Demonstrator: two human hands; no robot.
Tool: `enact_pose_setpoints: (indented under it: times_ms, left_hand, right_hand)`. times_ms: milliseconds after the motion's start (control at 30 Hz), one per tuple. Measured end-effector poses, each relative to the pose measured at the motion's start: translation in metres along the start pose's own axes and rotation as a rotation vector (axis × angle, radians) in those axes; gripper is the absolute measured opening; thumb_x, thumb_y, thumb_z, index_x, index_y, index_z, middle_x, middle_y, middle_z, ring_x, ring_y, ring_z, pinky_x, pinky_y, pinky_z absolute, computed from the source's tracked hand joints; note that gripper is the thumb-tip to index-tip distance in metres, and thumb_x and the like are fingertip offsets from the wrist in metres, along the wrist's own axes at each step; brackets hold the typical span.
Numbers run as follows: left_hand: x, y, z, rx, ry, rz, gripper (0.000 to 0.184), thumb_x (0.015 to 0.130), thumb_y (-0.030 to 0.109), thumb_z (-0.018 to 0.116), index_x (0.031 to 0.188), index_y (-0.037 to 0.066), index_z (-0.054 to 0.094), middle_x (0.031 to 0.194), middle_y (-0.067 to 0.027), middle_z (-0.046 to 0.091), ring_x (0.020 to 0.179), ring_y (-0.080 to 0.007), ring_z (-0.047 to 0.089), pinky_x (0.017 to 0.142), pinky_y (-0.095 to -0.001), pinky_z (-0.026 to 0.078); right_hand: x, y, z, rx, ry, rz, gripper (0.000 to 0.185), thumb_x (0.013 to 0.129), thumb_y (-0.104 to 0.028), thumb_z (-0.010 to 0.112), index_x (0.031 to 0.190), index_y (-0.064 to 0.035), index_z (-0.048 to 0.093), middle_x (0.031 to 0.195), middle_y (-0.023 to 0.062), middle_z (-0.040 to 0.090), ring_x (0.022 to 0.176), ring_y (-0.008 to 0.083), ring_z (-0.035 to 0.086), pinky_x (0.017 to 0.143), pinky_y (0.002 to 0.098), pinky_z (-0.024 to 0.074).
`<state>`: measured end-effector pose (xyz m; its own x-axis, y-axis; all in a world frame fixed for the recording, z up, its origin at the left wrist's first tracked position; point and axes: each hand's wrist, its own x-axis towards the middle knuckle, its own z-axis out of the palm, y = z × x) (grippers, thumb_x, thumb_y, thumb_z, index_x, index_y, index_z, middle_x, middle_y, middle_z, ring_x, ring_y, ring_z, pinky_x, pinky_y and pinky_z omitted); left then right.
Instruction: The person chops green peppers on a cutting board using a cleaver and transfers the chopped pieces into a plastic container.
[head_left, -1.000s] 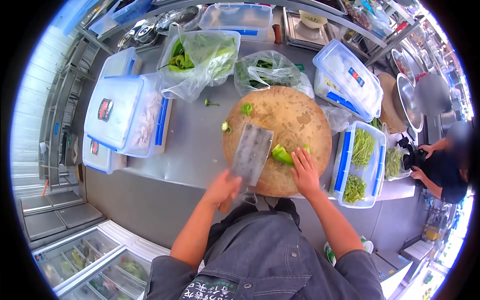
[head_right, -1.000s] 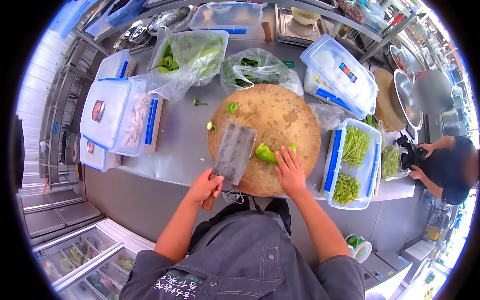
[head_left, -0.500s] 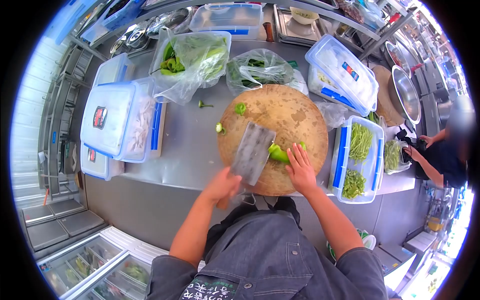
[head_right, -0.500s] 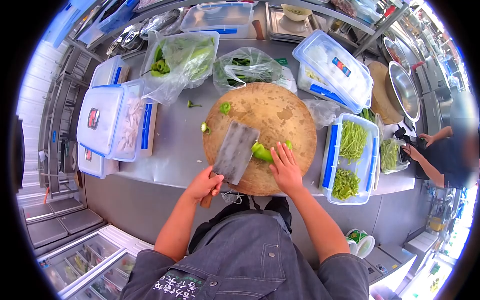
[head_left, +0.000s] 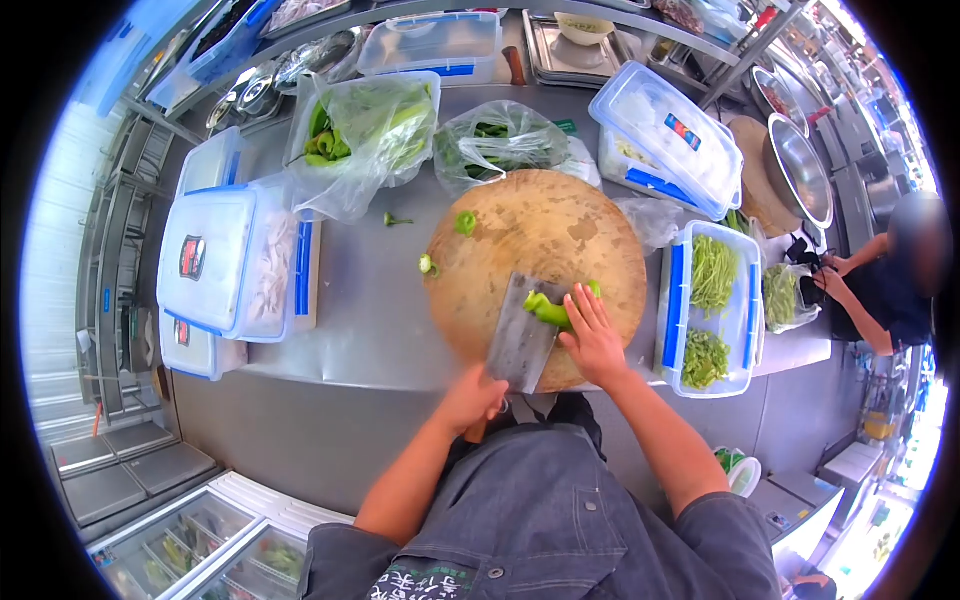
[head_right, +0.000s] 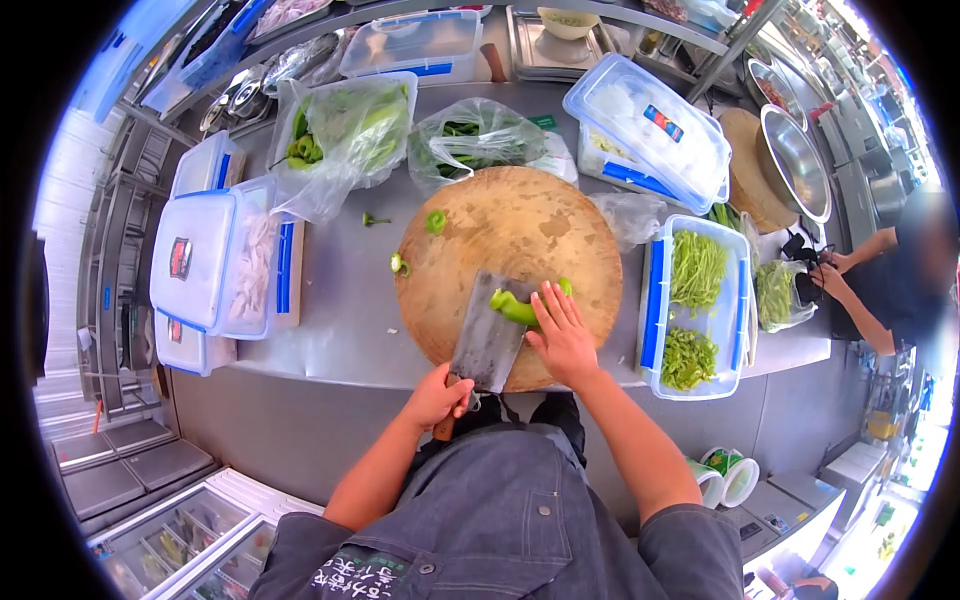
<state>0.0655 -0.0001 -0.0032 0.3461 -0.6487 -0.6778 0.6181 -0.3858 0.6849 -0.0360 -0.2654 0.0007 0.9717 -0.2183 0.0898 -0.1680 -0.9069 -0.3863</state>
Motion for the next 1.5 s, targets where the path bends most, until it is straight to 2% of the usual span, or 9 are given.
enact_pose_setpoints:
  times_ms: [167,233,333,667,933,1167,1267,1367,1500]
  left_hand:
    - [0.017,-0.016,0.027,-0.038,0.01,0.049,0.016,0.101,0.015,0.064,0.104,0.006,0.052,0.073,-0.0039,0.058,0.055,-0.0123,0.053,0.051,-0.0275,0.044]
    - [0.017,-0.01,0.034,-0.058,0.014,0.063,0.016,0.101,0.015,0.064,0.103,0.005,0.052,0.073,-0.0042,0.058,0.054,-0.0122,0.053,0.051,-0.0274,0.044]
    - [0.013,-0.007,0.036,0.029,0.047,0.05,0.017,0.101,0.016,0.064,0.102,0.005,0.052,0.073,-0.0042,0.058,0.054,-0.0116,0.052,0.052,-0.0271,0.044]
    - [0.021,0.01,0.066,0.038,0.087,0.056,0.018,0.102,0.017,0.064,0.1,0.004,0.052,0.073,-0.0035,0.059,0.053,-0.0111,0.053,0.051,-0.0273,0.043]
    - [0.034,0.035,0.092,0.059,0.102,0.073,0.017,0.102,0.017,0.063,0.103,0.004,0.052,0.073,-0.0036,0.058,0.054,-0.0104,0.053,0.05,-0.0268,0.044]
    - [-0.024,0.036,0.03,0.071,0.29,0.092,0.024,0.099,0.022,0.066,0.101,0.002,0.053,0.07,-0.0046,0.061,0.056,-0.0122,0.056,0.052,-0.0303,0.047]
    - [-0.039,0.032,-0.004,0.105,0.415,0.155,0.015,0.101,0.013,0.064,0.102,0.005,0.051,0.07,-0.0032,0.057,0.053,-0.0105,0.053,0.05,-0.0257,0.044]
    - [-0.045,0.034,-0.02,0.007,0.429,0.219,0.014,0.1,0.011,0.064,0.102,0.005,0.051,0.071,-0.0035,0.057,0.052,-0.0113,0.052,0.048,-0.0275,0.044]
    - [-0.048,0.032,-0.022,0.014,0.446,0.201,0.014,0.1,0.01,0.064,0.105,0.004,0.052,0.071,-0.0035,0.057,0.052,-0.0113,0.053,0.049,-0.0274,0.044]
  right_hand:
    - [-0.006,0.005,-0.003,0.093,0.014,0.001,0.063,0.101,-0.028,0.057,0.156,-0.0021,0.038,0.165,0.0185,0.032,0.154,0.0364,0.029,0.125,0.047,0.0262]
    - [-0.015,0.016,-0.005,0.249,0.117,0.153,0.062,0.102,-0.023,0.055,0.156,0.0002,0.036,0.165,0.0195,0.032,0.154,0.0361,0.029,0.126,0.0455,0.025]
    - [-0.024,0.027,-0.007,0.161,-0.01,0.11,0.064,0.099,-0.013,0.057,0.156,0.0031,0.035,0.164,0.0227,0.032,0.153,0.0369,0.029,0.126,0.0443,0.0246]
    - [-0.024,0.03,-0.005,0.148,-0.045,0.133,0.063,0.1,-0.015,0.054,0.156,0.0037,0.034,0.164,0.023,0.032,0.154,0.0363,0.028,0.127,0.0474,0.0213]
    - [-0.023,0.028,-0.006,0.146,0.034,0.124,0.061,0.1,-0.02,0.056,0.155,0.0026,0.037,0.161,0.0204,0.038,0.152,0.0351,0.033,0.126,0.0467,0.0248]
    - [-0.02,0.017,-0.009,0.076,0.059,0.178,0.062,0.098,-0.024,0.062,0.151,0.0018,0.043,0.159,0.0199,0.042,0.15,0.0346,0.036,0.124,0.0492,0.0272]
    - [-0.007,-0.008,-0.022,0.112,0.185,0.179,0.067,0.09,-0.023,0.072,0.149,-0.0031,0.048,0.156,0.0159,0.047,0.15,0.0347,0.037,0.124,0.0505,0.0269]
    - [0.013,-0.025,-0.019,0.119,0.124,0.041,0.065,0.089,-0.028,0.074,0.147,-0.0077,0.052,0.149,0.0146,0.054,0.143,0.0322,0.045,0.123,0.0496,0.0288]
    - [0.032,-0.025,-0.003,0.031,-0.03,0.003,0.059,0.085,-0.022,0.075,0.141,-0.0118,0.057,0.125,0.0092,0.066,0.12,0.0288,0.059,0.109,0.0459,0.0418]
